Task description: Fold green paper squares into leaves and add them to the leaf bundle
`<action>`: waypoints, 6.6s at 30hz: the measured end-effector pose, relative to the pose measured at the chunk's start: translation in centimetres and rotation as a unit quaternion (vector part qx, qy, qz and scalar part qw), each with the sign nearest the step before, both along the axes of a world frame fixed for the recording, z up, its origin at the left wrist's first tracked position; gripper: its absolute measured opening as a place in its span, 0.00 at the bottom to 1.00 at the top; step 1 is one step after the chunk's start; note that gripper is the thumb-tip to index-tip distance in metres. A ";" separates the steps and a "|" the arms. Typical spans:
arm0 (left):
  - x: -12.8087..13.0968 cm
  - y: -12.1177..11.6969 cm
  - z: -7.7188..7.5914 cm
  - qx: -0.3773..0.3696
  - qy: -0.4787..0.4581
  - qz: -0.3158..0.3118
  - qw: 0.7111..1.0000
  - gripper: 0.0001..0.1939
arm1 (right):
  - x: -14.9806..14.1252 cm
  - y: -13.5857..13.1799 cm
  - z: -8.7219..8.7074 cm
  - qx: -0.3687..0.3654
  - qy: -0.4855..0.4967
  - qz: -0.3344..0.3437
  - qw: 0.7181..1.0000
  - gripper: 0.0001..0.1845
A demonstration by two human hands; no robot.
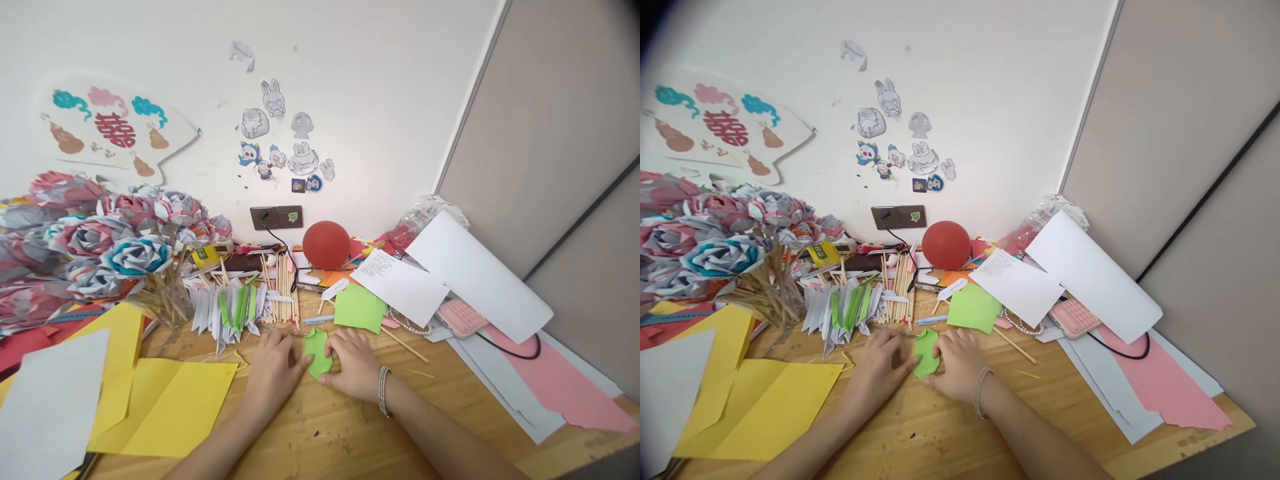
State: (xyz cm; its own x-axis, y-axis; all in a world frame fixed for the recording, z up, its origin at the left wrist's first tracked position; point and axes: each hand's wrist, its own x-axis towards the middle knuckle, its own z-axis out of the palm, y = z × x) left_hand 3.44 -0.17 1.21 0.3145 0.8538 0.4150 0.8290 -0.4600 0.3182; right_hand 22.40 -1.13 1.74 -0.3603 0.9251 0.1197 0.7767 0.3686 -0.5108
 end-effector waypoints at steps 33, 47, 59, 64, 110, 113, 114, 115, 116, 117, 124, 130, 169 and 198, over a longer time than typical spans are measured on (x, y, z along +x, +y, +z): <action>-1.4 -0.9 1.1 0.060 0.099 -0.157 0.981 0.09 | 2.6 1.2 1.9 0.117 -0.159 0.165 0.966 0.05; -0.8 -0.7 0.7 0.008 -0.003 -0.122 0.992 0.08 | 1.6 0.7 1.0 0.048 -0.008 0.015 0.999 0.06; -0.1 -0.4 0.0 -0.013 0.009 -0.027 1.000 0.05 | 0.2 0.8 0.4 0.020 0.005 -0.082 0.996 0.07; -0.1 -0.5 -0.5 0.062 0.043 -0.044 0.996 0.09 | 0.2 0.8 0.1 0.021 0.008 -0.085 0.996 0.08; 0.4 -0.6 1.4 -0.078 0.162 0.022 0.983 0.06 | 0.4 0.7 -0.2 0.017 0.018 -0.119 0.993 0.08; 0.5 -1.4 0.7 0.020 0.202 -0.099 0.974 0.13 | 0.4 0.9 -0.3 0.020 0.025 -0.119 0.992 0.08; 0.7 -1.7 0.5 0.039 0.208 -0.119 0.970 0.15 | 0.5 0.9 -0.3 0.021 0.027 -0.118 0.992 0.08; 0.8 -2.0 0.5 0.048 0.212 -0.120 0.969 0.15 | 0.5 1.0 -0.4 0.023 0.029 -0.117 0.992 0.08; 0.9 -2.3 0.6 0.045 0.214 -0.107 0.970 0.13 | 0.5 1.0 -0.4 0.024 0.031 -0.115 0.993 0.08; 0.9 -2.5 0.9 0.031 0.212 -0.088 0.973 0.12 | 0.6 1.0 -0.5 0.026 0.031 -0.114 0.993 0.08; -0.7 -3.0 3.5 -0.080 0.200 -0.029 0.976 0.09 | 1.0 1.0 -0.1 -0.014 0.034 -0.106 0.994 0.06; -1.3 -2.1 2.7 -0.070 0.161 -0.049 0.983 0.11 | 1.6 1.3 0.6 -0.033 0.030 -0.078 0.996 0.08; -2.1 0.5 0.7 -0.156 -0.060 -0.135 0.977 0.11 | 1.7 2.4 -0.4 0.111 -0.015 0.137 0.984 0.07; -3.2 0.0 1.4 -0.097 0.000 -0.240 0.966 0.15 | 0.8 1.3 1.3 -0.035 0.007 0.029 0.999 0.11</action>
